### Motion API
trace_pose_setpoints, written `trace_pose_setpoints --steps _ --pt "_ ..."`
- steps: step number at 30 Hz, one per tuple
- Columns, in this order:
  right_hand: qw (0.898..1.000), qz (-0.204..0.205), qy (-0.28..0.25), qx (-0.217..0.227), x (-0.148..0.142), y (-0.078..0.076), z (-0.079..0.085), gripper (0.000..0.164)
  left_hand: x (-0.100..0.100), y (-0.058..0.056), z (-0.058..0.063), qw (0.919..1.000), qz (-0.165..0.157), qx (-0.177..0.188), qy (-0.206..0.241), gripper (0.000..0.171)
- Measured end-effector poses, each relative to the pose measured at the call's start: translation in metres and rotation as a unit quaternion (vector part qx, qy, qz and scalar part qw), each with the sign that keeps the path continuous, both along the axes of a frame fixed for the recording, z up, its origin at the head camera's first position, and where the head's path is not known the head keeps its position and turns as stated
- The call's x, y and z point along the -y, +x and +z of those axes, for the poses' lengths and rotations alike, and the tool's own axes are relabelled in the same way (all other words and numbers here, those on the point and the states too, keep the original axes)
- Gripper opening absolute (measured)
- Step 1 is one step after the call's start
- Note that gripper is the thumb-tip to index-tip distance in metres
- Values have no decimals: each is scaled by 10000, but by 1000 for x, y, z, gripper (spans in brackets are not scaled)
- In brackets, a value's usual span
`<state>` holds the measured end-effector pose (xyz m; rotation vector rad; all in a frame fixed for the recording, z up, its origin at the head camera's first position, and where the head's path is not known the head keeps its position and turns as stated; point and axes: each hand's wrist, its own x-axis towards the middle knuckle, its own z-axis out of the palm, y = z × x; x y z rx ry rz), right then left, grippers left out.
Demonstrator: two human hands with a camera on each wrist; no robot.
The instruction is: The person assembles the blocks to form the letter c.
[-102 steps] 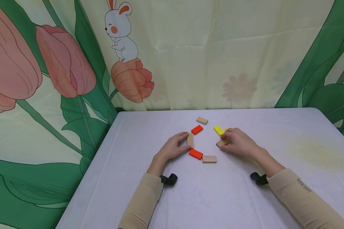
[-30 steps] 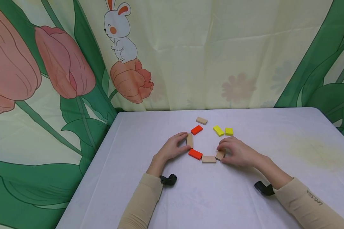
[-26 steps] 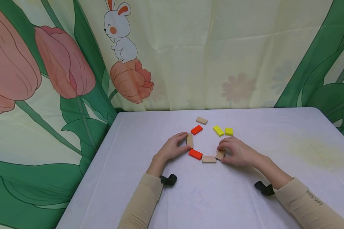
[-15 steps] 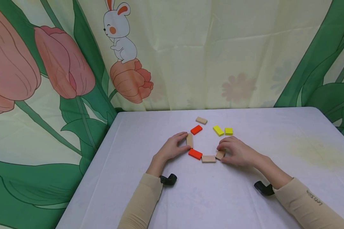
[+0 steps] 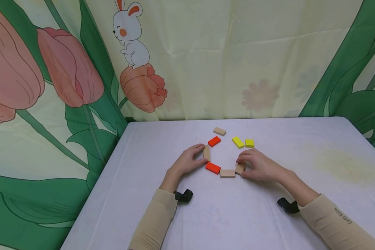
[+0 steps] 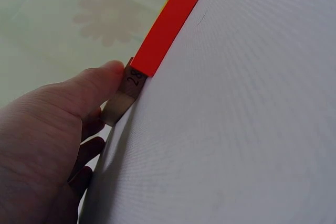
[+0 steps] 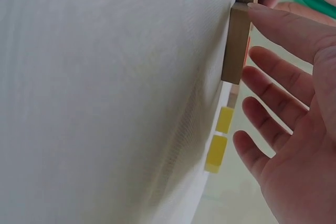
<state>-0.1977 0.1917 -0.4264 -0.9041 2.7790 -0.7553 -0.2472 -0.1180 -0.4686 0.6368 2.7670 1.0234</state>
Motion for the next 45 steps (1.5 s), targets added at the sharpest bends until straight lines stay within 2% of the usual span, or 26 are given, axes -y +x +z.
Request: trace_pose_setpoints --steps 11,21,28,32,45 --pt "9998 -120 -68 -171 -3 -5 0 35 0 -1 1 10000 -14 10 -3 65" --pt "9986 -247 -274 -375 -7 -15 1 32 0 0 2 10000 -54 -30 42 65" --pt "9975 -610 -338 -127 -14 -26 6 36 0 -1 3 9999 -134 -75 67 65" --pt "9966 -631 -496 -202 -21 -31 7 37 0 -1 3 9997 -158 -83 136 65" --pt "9936 -1008 -513 50 -32 -52 1 42 1 -1 0 9999 -130 -63 77 65"
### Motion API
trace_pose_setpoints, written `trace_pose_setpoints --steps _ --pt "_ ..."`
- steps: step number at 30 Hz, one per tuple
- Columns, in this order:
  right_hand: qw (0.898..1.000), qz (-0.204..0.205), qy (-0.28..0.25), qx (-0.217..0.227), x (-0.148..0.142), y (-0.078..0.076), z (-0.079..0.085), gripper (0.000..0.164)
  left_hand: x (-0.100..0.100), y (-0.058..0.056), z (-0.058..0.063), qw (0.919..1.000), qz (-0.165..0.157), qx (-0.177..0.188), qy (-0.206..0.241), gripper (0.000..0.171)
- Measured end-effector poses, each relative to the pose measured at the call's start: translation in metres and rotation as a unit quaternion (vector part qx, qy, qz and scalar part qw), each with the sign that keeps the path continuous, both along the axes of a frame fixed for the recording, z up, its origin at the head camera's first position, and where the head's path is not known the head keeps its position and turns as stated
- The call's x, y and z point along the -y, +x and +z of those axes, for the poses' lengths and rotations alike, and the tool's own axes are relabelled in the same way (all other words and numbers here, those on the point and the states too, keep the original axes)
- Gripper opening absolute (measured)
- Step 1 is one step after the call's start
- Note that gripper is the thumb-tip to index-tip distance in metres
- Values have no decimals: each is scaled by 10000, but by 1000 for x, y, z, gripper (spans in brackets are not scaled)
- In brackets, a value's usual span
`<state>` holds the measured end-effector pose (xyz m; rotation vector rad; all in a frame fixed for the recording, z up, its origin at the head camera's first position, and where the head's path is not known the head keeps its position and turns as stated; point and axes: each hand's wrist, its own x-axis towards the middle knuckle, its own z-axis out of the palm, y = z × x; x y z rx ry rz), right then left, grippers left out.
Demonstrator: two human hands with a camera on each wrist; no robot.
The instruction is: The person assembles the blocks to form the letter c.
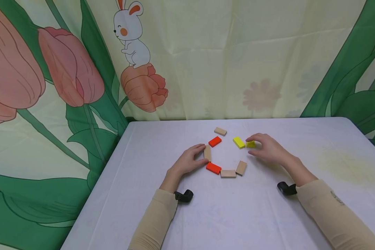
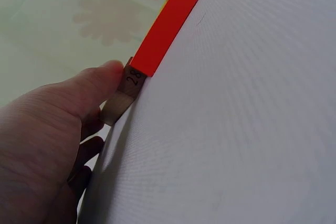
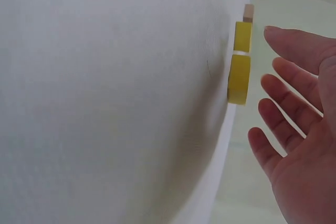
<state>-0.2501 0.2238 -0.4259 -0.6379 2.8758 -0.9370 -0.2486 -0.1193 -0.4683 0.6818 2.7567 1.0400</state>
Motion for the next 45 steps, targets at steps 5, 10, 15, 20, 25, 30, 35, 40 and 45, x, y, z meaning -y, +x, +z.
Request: trace_pose_setpoints --steps 5,10,15,20,25,30,35,40,45 --pt "9996 -200 20 183 -2 -6 0 43 0 0 0 10000 6 19 -4 65" --pt "9991 -311 40 268 -4 -11 -2 43 0 1 0 10000 1 18 32 65" --pt "9989 -363 29 308 -6 -15 -2 44 0 1 1 10000 -1 17 60 65" --pt "9987 -382 60 332 -8 -17 -2 43 0 1 1 10000 12 18 43 66" --pt "9984 -411 69 394 -9 -17 -2 42 0 2 2 10000 10 28 32 66" --pt "9980 -444 122 426 -9 -18 -2 41 0 2 2 10000 38 61 -12 66" --pt "9974 -489 183 498 -9 -21 -4 40 -1 2 2 10000 49 54 -21 66" --pt "9970 -506 202 554 -8 -22 -4 41 -1 2 2 10000 46 53 -3 66" --pt "9972 -478 219 527 -7 -23 -4 41 0 1 2 9999 59 98 -56 67"
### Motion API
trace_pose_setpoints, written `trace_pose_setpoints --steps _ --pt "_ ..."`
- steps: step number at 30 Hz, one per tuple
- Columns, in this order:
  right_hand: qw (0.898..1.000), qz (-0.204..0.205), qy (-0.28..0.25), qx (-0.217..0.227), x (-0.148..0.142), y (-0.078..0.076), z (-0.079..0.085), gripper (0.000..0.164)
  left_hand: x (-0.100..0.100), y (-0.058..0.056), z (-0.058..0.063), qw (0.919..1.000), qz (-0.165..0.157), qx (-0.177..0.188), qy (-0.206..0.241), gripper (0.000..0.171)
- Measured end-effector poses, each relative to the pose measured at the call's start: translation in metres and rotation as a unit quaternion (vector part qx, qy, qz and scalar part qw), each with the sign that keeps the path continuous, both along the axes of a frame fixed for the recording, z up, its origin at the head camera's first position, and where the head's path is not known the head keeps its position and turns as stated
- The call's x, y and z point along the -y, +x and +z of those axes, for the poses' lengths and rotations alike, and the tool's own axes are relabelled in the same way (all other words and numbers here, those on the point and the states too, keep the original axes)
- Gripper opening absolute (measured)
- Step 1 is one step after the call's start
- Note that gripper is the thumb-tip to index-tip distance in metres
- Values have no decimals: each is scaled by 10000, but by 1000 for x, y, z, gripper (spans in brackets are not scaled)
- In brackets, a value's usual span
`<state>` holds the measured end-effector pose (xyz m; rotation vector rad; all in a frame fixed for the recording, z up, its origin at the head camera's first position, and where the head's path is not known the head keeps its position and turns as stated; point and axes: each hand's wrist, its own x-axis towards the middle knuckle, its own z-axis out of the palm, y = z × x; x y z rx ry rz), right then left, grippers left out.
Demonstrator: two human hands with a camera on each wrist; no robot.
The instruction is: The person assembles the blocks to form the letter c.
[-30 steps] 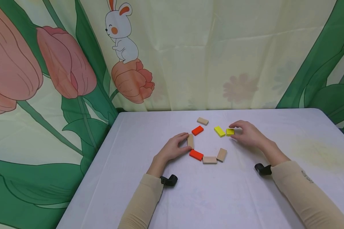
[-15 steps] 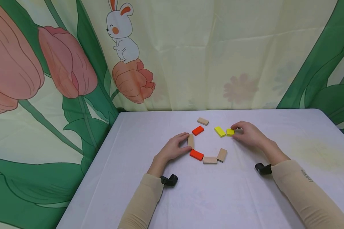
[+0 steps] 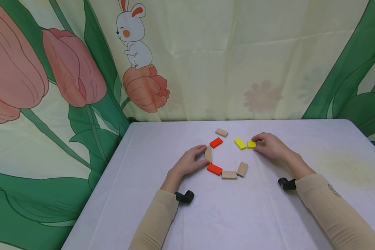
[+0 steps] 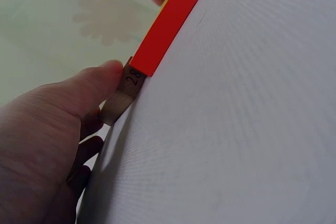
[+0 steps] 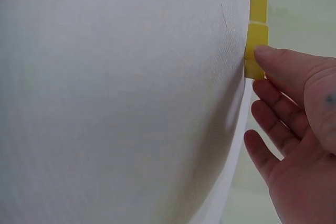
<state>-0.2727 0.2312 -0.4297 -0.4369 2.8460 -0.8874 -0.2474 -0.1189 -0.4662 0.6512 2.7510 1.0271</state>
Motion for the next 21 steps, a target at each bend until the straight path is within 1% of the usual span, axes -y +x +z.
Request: trace_pose_setpoints --steps 9,21 --pt "9999 -30 -60 100 1 3 1 39 0 0 -1 10000 8 -3 -7 66" --pt "9997 51 -229 17 -3 8 -1 38 0 0 1 10000 2 6 -2 66"
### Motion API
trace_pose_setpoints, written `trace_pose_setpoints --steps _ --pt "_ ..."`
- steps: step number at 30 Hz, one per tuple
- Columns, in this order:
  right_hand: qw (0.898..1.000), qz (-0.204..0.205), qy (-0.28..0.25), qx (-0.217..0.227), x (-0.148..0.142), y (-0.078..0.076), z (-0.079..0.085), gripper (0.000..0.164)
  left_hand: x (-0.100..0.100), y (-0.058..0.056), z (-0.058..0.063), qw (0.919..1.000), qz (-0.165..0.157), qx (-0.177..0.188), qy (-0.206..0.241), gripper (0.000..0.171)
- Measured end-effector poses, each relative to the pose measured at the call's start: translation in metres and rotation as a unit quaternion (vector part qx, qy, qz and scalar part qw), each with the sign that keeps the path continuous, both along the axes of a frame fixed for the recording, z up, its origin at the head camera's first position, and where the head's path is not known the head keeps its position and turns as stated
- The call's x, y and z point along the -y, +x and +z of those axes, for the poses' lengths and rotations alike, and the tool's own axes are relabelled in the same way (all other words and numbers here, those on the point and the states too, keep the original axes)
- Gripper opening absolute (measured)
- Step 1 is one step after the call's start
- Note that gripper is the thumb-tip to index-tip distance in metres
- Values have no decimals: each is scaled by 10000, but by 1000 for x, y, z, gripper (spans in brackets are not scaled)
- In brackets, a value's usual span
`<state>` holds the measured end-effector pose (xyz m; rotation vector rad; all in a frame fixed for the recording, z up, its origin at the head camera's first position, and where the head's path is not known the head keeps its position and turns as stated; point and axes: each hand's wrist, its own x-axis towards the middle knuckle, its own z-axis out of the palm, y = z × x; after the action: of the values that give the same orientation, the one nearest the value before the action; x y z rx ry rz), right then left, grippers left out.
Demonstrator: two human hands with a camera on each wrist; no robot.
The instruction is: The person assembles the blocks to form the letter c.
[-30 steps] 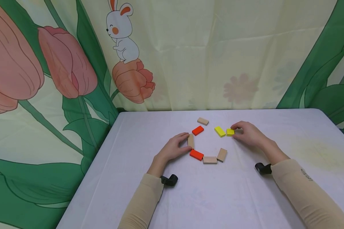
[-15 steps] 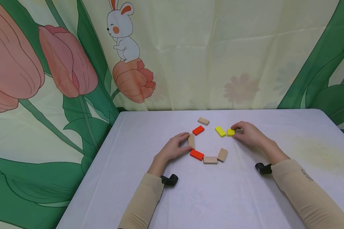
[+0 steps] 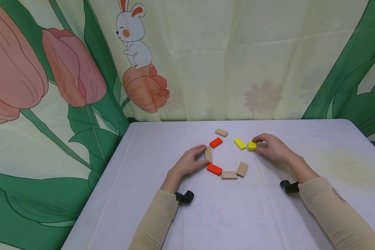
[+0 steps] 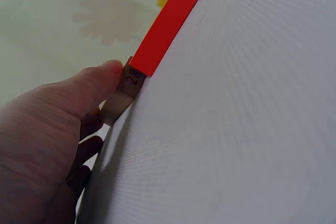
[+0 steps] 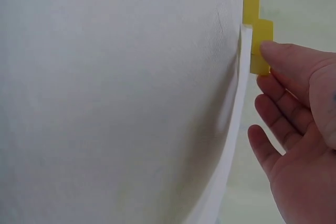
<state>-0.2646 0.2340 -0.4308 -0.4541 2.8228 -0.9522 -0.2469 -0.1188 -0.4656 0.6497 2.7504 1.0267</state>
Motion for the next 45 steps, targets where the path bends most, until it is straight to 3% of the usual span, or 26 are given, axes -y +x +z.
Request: trace_pose_setpoints --steps 15,37,45 --pt "9983 400 -185 -388 9 16 8 32 0 0 -1 10000 5 -75 34 66" --pt "9956 816 -71 -463 25 27 2 30 1 0 -1 9999 -30 -42 106 65" --pt "9971 707 105 -264 27 26 -1 31 1 -1 -3 9999 -41 -60 123 66"
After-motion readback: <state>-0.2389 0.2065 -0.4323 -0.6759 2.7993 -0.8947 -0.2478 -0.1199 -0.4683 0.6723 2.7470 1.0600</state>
